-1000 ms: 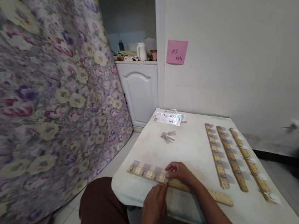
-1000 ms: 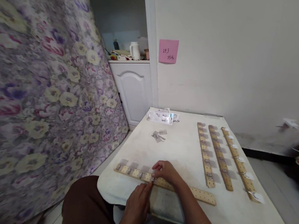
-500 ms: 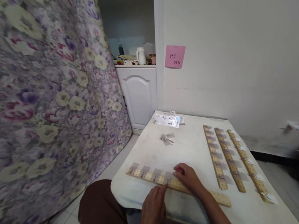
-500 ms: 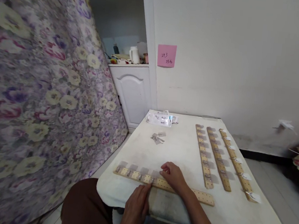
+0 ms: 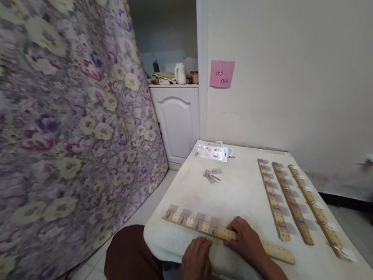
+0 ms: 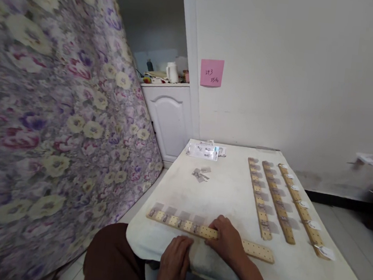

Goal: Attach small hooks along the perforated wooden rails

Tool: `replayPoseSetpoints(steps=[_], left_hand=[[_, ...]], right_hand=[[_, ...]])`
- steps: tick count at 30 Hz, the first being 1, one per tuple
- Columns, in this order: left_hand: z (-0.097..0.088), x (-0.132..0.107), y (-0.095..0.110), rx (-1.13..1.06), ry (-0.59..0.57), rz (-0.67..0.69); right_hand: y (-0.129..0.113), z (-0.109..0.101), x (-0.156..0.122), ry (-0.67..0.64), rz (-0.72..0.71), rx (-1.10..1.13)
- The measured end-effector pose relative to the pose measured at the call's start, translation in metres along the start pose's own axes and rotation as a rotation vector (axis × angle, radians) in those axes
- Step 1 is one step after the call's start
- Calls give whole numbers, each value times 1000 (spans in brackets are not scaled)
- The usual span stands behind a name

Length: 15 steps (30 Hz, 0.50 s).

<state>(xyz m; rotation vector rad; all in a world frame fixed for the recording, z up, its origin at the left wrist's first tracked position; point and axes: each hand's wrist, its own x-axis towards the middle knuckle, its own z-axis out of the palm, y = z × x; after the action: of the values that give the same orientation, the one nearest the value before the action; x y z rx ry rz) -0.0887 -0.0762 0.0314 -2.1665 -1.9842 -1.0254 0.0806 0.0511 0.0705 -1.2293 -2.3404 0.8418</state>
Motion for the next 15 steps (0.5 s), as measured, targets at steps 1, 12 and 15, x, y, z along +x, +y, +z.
replayPoseSetpoints(steps=[1, 12, 15], left_hand=[[0, 0, 0, 1, -6, 1], [-2, 0, 0, 56, 9, 17], [0, -1, -3, 71, 25, 38]], right_hand=[[-1, -1, 0, 2, 5, 3], [-14, 20, 19, 53, 56, -6], [-19, 24, 24, 59, 67, -13]])
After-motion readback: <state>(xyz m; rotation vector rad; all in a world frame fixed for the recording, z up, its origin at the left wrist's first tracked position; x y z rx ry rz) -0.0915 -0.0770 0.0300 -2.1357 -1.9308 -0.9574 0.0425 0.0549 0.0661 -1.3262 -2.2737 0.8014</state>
